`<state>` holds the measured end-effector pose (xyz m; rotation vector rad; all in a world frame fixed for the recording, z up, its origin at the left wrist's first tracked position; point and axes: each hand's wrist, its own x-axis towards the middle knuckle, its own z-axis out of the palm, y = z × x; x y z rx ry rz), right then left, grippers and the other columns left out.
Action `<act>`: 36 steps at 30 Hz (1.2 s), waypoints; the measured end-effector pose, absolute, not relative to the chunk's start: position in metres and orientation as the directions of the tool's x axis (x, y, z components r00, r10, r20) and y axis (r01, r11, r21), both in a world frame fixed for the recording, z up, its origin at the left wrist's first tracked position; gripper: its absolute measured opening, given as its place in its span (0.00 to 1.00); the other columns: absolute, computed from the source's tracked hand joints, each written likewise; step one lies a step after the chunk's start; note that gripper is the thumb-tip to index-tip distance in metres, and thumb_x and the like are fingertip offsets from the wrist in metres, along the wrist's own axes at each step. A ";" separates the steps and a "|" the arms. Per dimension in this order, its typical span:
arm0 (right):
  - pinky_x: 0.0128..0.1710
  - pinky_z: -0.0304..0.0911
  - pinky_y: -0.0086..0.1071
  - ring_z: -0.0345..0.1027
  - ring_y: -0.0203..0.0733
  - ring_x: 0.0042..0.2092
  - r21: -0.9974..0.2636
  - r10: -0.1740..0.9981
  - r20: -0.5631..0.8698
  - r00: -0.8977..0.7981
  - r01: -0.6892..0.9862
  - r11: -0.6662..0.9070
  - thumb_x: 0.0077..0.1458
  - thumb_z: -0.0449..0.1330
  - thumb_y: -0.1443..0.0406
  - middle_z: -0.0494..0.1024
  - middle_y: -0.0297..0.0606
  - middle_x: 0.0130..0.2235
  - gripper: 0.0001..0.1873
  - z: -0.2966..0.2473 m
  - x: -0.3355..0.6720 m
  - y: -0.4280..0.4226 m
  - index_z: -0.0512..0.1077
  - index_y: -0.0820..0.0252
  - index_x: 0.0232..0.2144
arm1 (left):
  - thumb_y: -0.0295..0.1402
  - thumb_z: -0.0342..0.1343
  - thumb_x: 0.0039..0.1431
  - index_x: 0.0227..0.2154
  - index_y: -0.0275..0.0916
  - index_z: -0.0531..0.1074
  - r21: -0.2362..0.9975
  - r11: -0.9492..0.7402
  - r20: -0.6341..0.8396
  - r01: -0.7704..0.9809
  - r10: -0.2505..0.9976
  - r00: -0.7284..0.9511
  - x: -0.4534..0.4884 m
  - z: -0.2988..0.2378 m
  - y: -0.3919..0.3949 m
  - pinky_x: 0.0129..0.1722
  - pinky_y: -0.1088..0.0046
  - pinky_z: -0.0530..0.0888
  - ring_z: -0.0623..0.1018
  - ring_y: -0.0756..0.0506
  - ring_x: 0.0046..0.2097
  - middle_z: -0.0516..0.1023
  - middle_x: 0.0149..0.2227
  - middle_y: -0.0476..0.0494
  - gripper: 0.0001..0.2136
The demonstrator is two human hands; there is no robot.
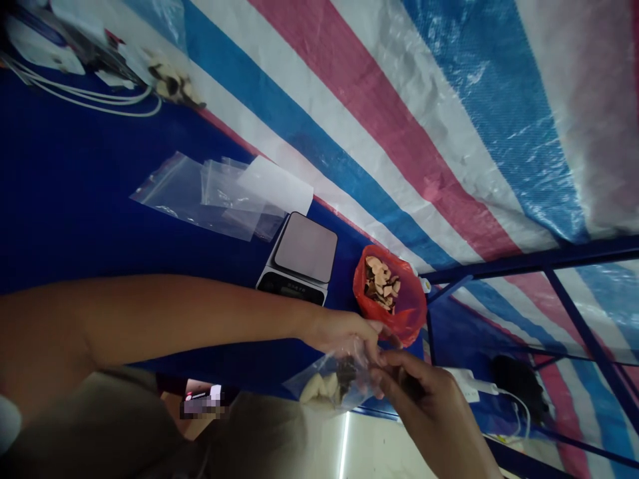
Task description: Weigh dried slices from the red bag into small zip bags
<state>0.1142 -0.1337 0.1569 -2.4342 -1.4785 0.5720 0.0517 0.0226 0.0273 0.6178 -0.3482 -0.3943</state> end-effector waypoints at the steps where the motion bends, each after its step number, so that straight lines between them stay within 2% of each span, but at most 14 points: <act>1: 0.19 0.63 0.26 0.66 0.36 0.21 -0.407 0.889 -0.174 0.423 0.791 -0.457 0.53 0.68 0.48 0.76 0.33 0.22 0.19 0.159 0.114 -0.131 0.83 0.56 0.36 | 0.37 0.67 0.37 0.32 0.38 0.73 0.653 0.712 0.211 0.259 -0.498 0.841 0.051 0.032 0.029 0.32 0.69 0.75 0.78 0.45 0.30 0.77 0.27 0.49 0.17; 4: 0.21 0.65 0.27 0.68 0.38 0.24 -0.470 0.861 -0.013 0.508 0.757 -0.454 0.51 0.69 0.47 0.76 0.35 0.24 0.20 0.169 0.115 -0.117 0.82 0.56 0.34 | 0.43 0.66 0.47 0.34 0.37 0.74 0.760 0.614 0.204 0.215 -0.538 0.818 0.037 0.048 0.055 0.33 0.67 0.76 0.80 0.43 0.33 0.78 0.31 0.46 0.16; 7: 0.19 0.60 0.28 0.66 0.38 0.24 -0.608 0.786 0.129 0.605 0.674 -0.420 0.52 0.69 0.48 0.74 0.35 0.23 0.20 0.175 0.115 -0.093 0.81 0.58 0.34 | 0.39 0.67 0.46 0.40 0.37 0.75 0.809 0.566 0.123 0.160 -0.429 0.895 0.005 0.068 0.093 0.36 0.67 0.76 0.80 0.44 0.35 0.78 0.32 0.46 0.18; 10: 0.16 0.50 0.27 0.56 0.33 0.19 -0.776 0.714 0.178 0.677 0.543 -0.320 0.52 0.69 0.48 0.67 0.30 0.20 0.21 0.164 0.114 -0.054 0.79 0.59 0.36 | 0.31 0.69 0.42 0.54 0.44 0.70 0.854 0.506 -0.053 0.120 -0.145 0.988 -0.039 0.091 0.139 0.39 0.67 0.77 0.81 0.45 0.37 0.79 0.38 0.48 0.32; 12: 0.16 0.48 0.27 0.52 0.31 0.18 -0.838 0.713 0.161 0.683 0.476 -0.267 0.50 0.69 0.46 0.65 0.27 0.19 0.24 0.144 0.112 -0.025 0.77 0.60 0.36 | 0.34 0.68 0.46 0.62 0.47 0.64 0.917 0.381 -0.165 0.119 0.091 0.982 -0.067 0.101 0.170 0.37 0.67 0.76 0.81 0.44 0.37 0.80 0.43 0.45 0.37; 14: 0.15 0.45 0.27 0.49 0.30 0.17 -0.889 0.727 0.053 0.684 0.364 -0.277 0.46 0.69 0.44 0.64 0.26 0.17 0.25 0.118 0.109 -0.002 0.76 0.60 0.33 | 0.36 0.68 0.49 0.62 0.47 0.64 0.962 0.231 -0.228 0.143 0.401 0.887 -0.087 0.103 0.196 0.34 0.69 0.75 0.81 0.44 0.35 0.79 0.43 0.44 0.35; 16: 0.14 0.42 0.28 0.47 0.30 0.16 -0.915 0.703 -0.063 0.708 0.239 -0.324 0.44 0.69 0.43 0.64 0.26 0.16 0.26 0.092 0.108 0.009 0.76 0.60 0.32 | 0.37 0.66 0.52 0.56 0.44 0.68 0.974 0.117 -0.220 0.195 0.701 0.678 -0.098 0.095 0.216 0.30 0.71 0.71 0.79 0.46 0.31 0.78 0.40 0.44 0.28; 18: 0.15 0.45 0.28 0.50 0.31 0.16 -0.919 0.651 -0.089 0.754 0.190 -0.346 0.44 0.68 0.44 0.71 0.30 0.18 0.27 0.072 0.110 0.006 0.77 0.60 0.33 | 0.36 0.61 0.57 0.46 0.41 0.71 0.977 0.067 -0.163 0.203 0.849 0.502 -0.097 0.082 0.230 0.28 0.73 0.67 0.75 0.49 0.28 0.77 0.37 0.45 0.15; 20: 0.16 0.49 0.28 0.54 0.31 0.18 -0.919 0.588 -0.072 0.806 0.176 -0.353 0.44 0.67 0.44 0.79 0.37 0.26 0.27 0.059 0.116 -0.006 0.77 0.60 0.36 | 0.35 0.58 0.59 0.36 0.39 0.70 0.982 0.008 -0.087 0.189 0.907 0.411 -0.090 0.069 0.238 0.28 0.74 0.64 0.71 0.51 0.27 0.75 0.32 0.47 0.06; 21: 0.17 0.51 0.29 0.55 0.32 0.18 -0.913 0.566 -0.071 0.821 0.175 -0.369 0.45 0.67 0.44 0.82 0.39 0.31 0.27 0.055 0.121 -0.013 0.77 0.59 0.37 | 0.35 0.57 0.59 0.31 0.39 0.68 0.980 -0.044 -0.034 0.195 0.925 0.379 -0.085 0.062 0.240 0.28 0.74 0.62 0.69 0.51 0.28 0.72 0.29 0.48 0.06; 23: 0.19 0.53 0.29 0.59 0.33 0.20 -0.875 0.558 -0.075 0.827 0.214 -0.434 0.45 0.66 0.44 0.83 0.40 0.33 0.26 0.047 0.132 -0.027 0.77 0.59 0.36 | 0.36 0.59 0.56 0.24 0.39 0.63 0.952 -0.174 0.092 0.251 0.947 0.309 -0.077 0.052 0.240 0.30 0.73 0.60 0.66 0.51 0.29 0.66 0.24 0.51 0.12; 25: 0.23 0.57 0.31 0.64 0.37 0.22 -0.800 0.561 -0.010 0.828 0.330 -0.501 0.48 0.64 0.45 0.82 0.40 0.30 0.24 0.039 0.142 -0.035 0.77 0.60 0.34 | 0.35 0.61 0.54 0.19 0.40 0.56 0.902 -0.296 0.217 0.315 0.940 0.262 -0.073 0.045 0.238 0.31 0.71 0.57 0.61 0.51 0.28 0.59 0.22 0.52 0.18; 30: 0.36 0.64 0.37 0.72 0.47 0.33 -0.599 0.485 0.298 0.822 0.557 -0.575 0.57 0.56 0.47 0.81 0.45 0.31 0.23 0.017 0.150 -0.031 0.77 0.60 0.33 | 0.31 0.54 0.56 0.16 0.41 0.44 0.828 -0.469 0.357 0.306 0.863 0.357 -0.074 0.029 0.229 0.30 0.69 0.51 0.52 0.51 0.26 0.45 0.19 0.53 0.23; 36: 0.38 0.64 0.37 0.73 0.47 0.33 -0.574 0.514 0.392 0.763 0.639 -0.511 0.59 0.56 0.50 0.81 0.43 0.32 0.21 0.006 0.144 -0.033 0.77 0.60 0.38 | 0.30 0.54 0.54 0.16 0.41 0.44 0.787 -0.585 0.479 0.196 0.780 0.403 -0.073 0.015 0.236 0.28 0.68 0.50 0.50 0.52 0.23 0.44 0.18 0.54 0.22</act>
